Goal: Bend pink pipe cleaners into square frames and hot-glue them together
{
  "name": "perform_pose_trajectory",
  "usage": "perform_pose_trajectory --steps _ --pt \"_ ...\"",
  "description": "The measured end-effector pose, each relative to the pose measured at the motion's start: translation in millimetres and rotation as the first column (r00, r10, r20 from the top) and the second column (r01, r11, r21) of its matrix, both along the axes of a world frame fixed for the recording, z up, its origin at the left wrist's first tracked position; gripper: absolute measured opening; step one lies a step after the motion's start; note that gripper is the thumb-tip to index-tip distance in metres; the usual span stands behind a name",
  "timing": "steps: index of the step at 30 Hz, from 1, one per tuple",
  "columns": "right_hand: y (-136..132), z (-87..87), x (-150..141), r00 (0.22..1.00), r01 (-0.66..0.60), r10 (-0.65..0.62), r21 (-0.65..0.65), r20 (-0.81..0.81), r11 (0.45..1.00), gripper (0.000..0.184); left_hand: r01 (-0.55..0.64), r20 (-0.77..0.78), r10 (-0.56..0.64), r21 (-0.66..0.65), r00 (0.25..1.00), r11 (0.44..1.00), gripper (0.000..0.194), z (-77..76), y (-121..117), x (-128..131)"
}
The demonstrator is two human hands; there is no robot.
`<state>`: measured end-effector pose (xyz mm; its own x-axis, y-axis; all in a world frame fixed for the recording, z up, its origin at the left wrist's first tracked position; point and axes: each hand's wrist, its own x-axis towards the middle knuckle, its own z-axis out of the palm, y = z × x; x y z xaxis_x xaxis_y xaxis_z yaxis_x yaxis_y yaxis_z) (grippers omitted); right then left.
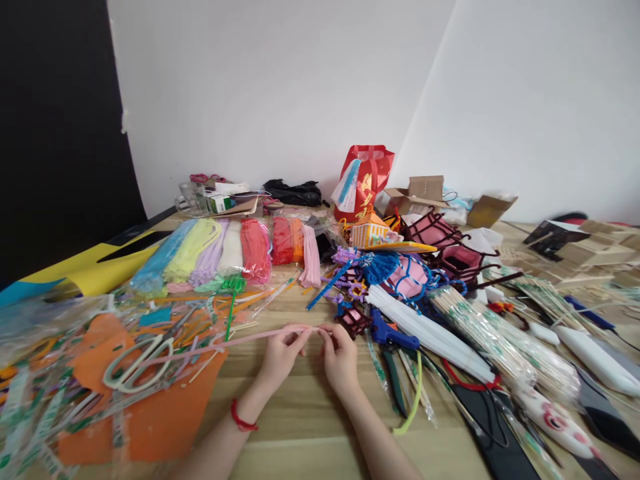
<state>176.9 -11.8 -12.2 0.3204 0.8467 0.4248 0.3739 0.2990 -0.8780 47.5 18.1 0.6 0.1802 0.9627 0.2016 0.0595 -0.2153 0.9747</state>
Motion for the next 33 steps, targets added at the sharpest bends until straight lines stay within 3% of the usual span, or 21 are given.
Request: perform_pose_trajectory --steps 5,13,23,33 --pt "-1.7 4.4 -1.1 0.997 -0.07 0.07 0.015 0.007 0.997 0.019 0.049 0.034 -0.048 -0.05 0.998 0.998 0.031 0.9 2.1 0.2" --pt "-3.0 8.7 -1.0 0.995 -0.065 0.062 0.028 0.084 0.998 0.018 0.046 0.021 -0.045 -0.024 0.999 0.999 0.025 -7.3 5.6 -7.1" --pt "-5.8 13.8 -3.6 0.982 -0.152 0.146 0.039 0.122 0.988 0.017 0.053 -0.081 -0.041 0.15 0.996 0.987 0.013 -5.9 5.1 -13.4" --pt "-7.0 6.5 -10.9 0.989 -0.054 0.053 0.004 0.141 0.999 0.016 0.031 -0.309 0.105 0.405 0.945 0.914 0.012 -0.6 0.2 -13.7"
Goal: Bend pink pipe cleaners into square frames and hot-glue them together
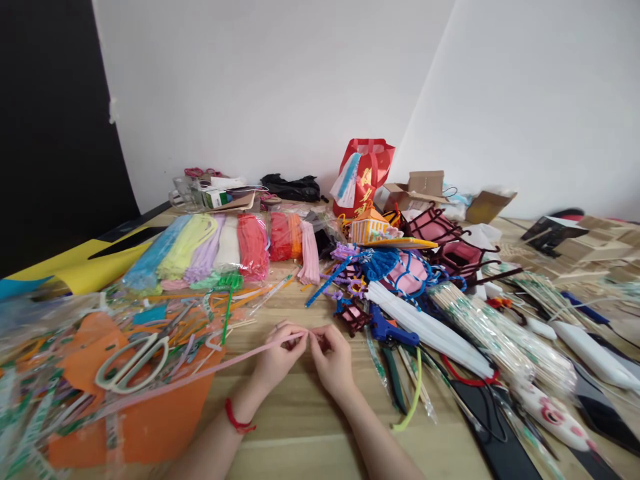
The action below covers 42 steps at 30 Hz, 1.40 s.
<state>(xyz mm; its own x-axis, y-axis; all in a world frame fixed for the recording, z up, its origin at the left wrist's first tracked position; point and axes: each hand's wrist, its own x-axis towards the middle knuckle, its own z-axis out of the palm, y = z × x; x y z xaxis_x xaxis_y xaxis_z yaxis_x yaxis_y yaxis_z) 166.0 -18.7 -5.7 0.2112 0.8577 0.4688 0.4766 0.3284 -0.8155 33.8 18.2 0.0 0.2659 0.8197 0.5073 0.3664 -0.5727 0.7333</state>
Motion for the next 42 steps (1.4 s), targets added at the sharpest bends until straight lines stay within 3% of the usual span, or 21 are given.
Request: perform_pose_trajectory --steps 5,10,13,15,18,20,26,30,35,42 --pt "0.6 -7.4 -2.3 0.998 0.056 -0.057 -0.024 -0.033 0.998 0.018 -0.039 -0.108 0.049 0.089 0.993 0.995 0.012 -1.1 -5.1 0.6" --pt "3.2 -8.3 -1.2 0.998 -0.004 0.001 -0.053 -0.063 0.999 0.017 -0.027 -0.05 0.032 0.106 0.998 0.994 0.012 -1.1 -3.3 -0.3" --pt "5.0 -6.7 1.4 0.997 -0.012 0.01 -0.032 -0.071 0.999 0.018 -0.006 -0.01 0.007 0.022 1.0 1.0 0.013 -0.5 0.3 -1.4" --pt "6.2 -5.6 4.1 0.997 -0.016 0.017 0.005 -0.079 1.0 0.019 0.02 0.074 -0.01 -0.133 0.997 0.991 0.015 -0.2 3.4 -2.2" --pt "7.5 -4.6 7.8 0.996 -0.026 0.03 0.05 -0.08 0.998 0.019 0.089 0.283 0.055 -0.472 0.957 0.877 0.028 2.3 6.8 -3.4" --pt "7.8 -4.5 8.7 0.996 -0.039 0.044 0.061 -0.075 0.997 0.019 0.163 0.348 0.074 -0.604 0.934 0.78 0.037 6.3 6.7 -4.2" --pt "7.1 -5.5 6.9 0.996 -0.071 0.075 0.055 -0.058 0.996 0.017 0.361 0.392 -0.082 -0.719 0.916 0.593 0.037 19.5 0.4 -6.0" --pt "6.4 -5.4 7.3 0.994 -0.097 0.1 0.049 -0.047 0.994 0.017 0.438 0.448 -0.092 -0.776 0.889 0.455 0.034 21.3 0.7 -7.4" --pt "4.6 -4.6 6.8 0.992 -0.122 0.122 0.031 -0.029 0.992 0.016 0.496 0.507 -0.079 -0.779 0.858 0.384 0.028 18.6 2.9 -9.8" --pt "4.0 -7.9 5.2 0.998 -0.065 0.065 0.016 0.004 0.998 0.016 0.515 0.532 -0.056 -0.779 0.845 0.359 0.026 12.4 4.5 -10.3"
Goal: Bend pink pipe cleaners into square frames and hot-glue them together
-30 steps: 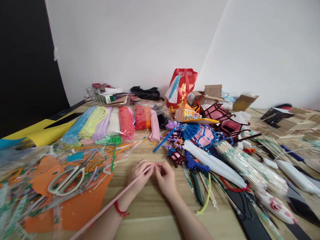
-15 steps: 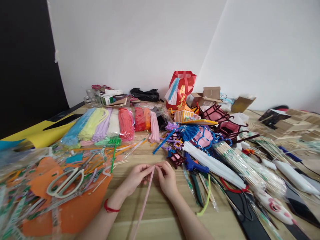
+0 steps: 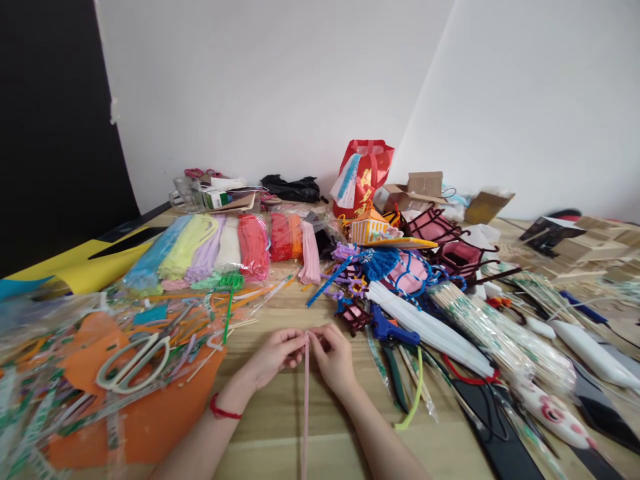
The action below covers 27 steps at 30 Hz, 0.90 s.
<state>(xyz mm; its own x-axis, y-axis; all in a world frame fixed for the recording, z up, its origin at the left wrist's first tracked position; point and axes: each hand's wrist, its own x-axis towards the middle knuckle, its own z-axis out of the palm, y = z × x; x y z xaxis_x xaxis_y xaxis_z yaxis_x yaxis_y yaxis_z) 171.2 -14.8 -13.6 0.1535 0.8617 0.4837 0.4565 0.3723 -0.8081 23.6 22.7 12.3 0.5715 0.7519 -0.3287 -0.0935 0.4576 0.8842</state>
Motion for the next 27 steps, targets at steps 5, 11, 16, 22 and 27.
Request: perform_pose_trajectory --steps 5,11,16,22,27 --pt "2.4 -2.4 -1.1 1.0 0.009 -0.01 0.026 0.021 1.0 0.018 0.014 0.033 -0.013 -0.051 0.999 0.999 0.027 -3.2 2.3 -1.3" --pt "5.0 -9.5 -1.1 0.993 0.11 -0.112 -0.04 -0.047 0.993 0.019 0.025 0.103 -0.015 -0.099 0.995 0.995 0.023 -4.0 4.1 -2.9" --pt "4.6 -9.6 1.8 0.997 0.049 -0.051 -0.022 -0.063 0.999 0.022 0.03 0.137 -0.015 -0.106 0.99 0.994 0.023 -4.2 3.9 -3.1" --pt "3.9 -5.9 3.5 0.998 0.021 -0.022 -0.018 -0.051 1.0 0.022 -0.079 0.141 0.093 -0.103 0.986 0.992 0.023 -7.4 3.6 0.3" --pt "3.6 -3.8 0.0 0.973 0.062 -0.095 -0.157 -0.212 0.986 0.028 -0.136 0.171 0.147 -0.076 0.974 0.988 0.021 -6.3 3.4 2.3"
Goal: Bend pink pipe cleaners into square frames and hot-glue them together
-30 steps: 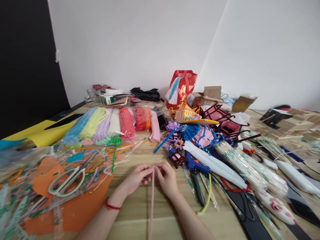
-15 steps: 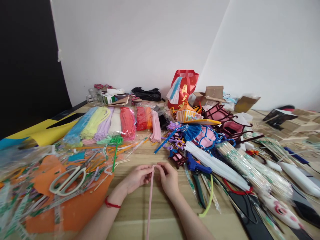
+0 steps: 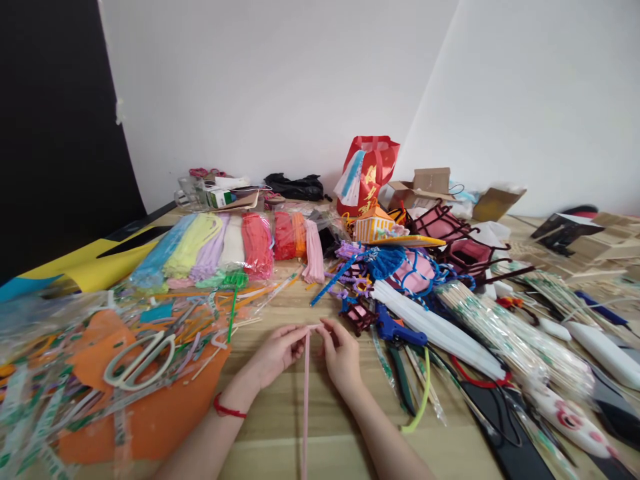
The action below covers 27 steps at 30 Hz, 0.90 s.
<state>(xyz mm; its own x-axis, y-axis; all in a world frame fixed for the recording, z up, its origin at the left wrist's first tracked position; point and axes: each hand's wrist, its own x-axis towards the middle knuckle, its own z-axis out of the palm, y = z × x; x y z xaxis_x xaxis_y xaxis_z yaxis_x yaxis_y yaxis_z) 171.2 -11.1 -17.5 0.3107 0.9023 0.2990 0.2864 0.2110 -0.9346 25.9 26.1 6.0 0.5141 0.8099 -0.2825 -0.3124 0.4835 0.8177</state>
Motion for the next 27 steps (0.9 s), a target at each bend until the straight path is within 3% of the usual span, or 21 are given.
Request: perform_pose_trajectory --steps 4,8,12,18,27 --pt "-5.2 6.1 -5.4 0.978 -0.16 0.13 -0.186 -0.161 0.969 0.042 -0.048 0.032 0.047 0.047 0.998 0.998 0.019 1.7 -0.6 2.6" --pt "-11.8 11.5 -12.0 0.949 -0.307 0.285 -0.185 -0.135 0.934 0.034 -0.083 0.05 0.079 0.08 0.996 0.993 0.021 0.5 -0.4 4.8" --pt "-12.4 12.7 -14.9 0.946 -0.319 0.309 -0.119 -0.094 0.94 0.026 -0.085 0.04 0.081 0.088 0.996 0.993 0.025 -2.1 0.3 4.3" --pt "-10.9 14.7 -13.4 0.941 -0.321 0.302 -0.122 -0.155 0.939 0.029 -0.067 0.032 0.065 0.074 0.997 0.995 0.026 -3.1 -3.2 3.4" --pt "-9.1 16.8 -13.1 0.974 -0.222 0.221 -0.022 -0.052 0.975 0.026 -0.118 0.08 0.119 -0.012 0.99 0.993 0.026 -2.7 -2.5 2.6"
